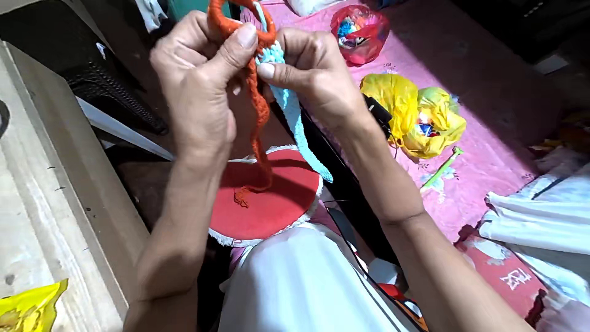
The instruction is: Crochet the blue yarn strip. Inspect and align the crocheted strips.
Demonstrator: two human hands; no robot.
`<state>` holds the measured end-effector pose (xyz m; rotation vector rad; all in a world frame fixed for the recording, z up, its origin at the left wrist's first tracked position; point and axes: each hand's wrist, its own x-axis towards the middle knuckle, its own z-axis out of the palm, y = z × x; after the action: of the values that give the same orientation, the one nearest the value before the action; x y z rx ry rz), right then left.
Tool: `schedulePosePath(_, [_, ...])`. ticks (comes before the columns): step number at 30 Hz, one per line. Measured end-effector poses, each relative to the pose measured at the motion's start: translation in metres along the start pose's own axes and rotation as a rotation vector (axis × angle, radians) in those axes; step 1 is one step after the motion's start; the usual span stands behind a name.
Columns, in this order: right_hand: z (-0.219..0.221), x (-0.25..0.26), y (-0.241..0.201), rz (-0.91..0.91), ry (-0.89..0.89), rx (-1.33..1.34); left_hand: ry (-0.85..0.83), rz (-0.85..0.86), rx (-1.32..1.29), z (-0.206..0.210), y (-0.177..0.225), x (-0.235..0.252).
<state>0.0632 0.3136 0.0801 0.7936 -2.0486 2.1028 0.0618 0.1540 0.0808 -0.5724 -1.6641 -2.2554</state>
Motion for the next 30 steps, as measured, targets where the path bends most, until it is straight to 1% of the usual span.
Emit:
schedulePosePath(2, [0.009,-0.003,0.008,-0.041,0.087,0.016,0.068,0.047,-0.091,0.007,-0.011,-0.005])
schedulePosePath(4, [0.006,-0.004,0.011,-0.001,0.1,0.058,0.033,0.008,-0.074,0.003,-0.015,-0.005])
schedulePosePath(6, [-0.003,-0.005,0.013,0.098,0.062,0.102,-0.088,-0.094,0.047,-0.009,-0.012,-0.001])
schedulePosePath(8, [-0.012,-0.005,0.015,0.162,0.029,0.115,-0.21,-0.119,0.224,-0.018,-0.005,0.008])
schedulePosePath(11, [-0.015,-0.006,0.017,0.185,0.04,0.041,-0.43,-0.091,0.46,-0.024,0.012,0.025])
schedulePosePath(14, [-0.013,-0.005,0.02,0.162,0.06,0.028,-0.578,-0.132,0.586,-0.021,0.02,0.04])
schedulePosePath(16, [-0.012,-0.005,0.023,0.159,0.071,0.063,-0.606,-0.211,0.576,-0.017,0.018,0.044])
schedulePosePath(18, [-0.013,-0.004,0.024,0.18,0.047,0.076,-0.62,-0.248,0.537,-0.016,0.016,0.045])
schedulePosePath(22, [-0.019,-0.003,0.025,0.297,-0.024,0.039,-0.599,-0.255,0.544,-0.021,0.009,0.041])
schedulePosePath(25, [-0.019,-0.002,0.024,0.319,-0.082,0.001,-0.592,-0.253,0.609,-0.023,0.007,0.039])
schedulePosePath(28, [-0.022,-0.001,0.018,0.269,-0.112,-0.151,-0.591,-0.246,0.692,-0.029,0.012,0.041])
schedulePosePath(30, [-0.024,0.001,0.012,0.234,-0.163,-0.364,-0.616,-0.275,0.715,-0.028,0.014,0.042])
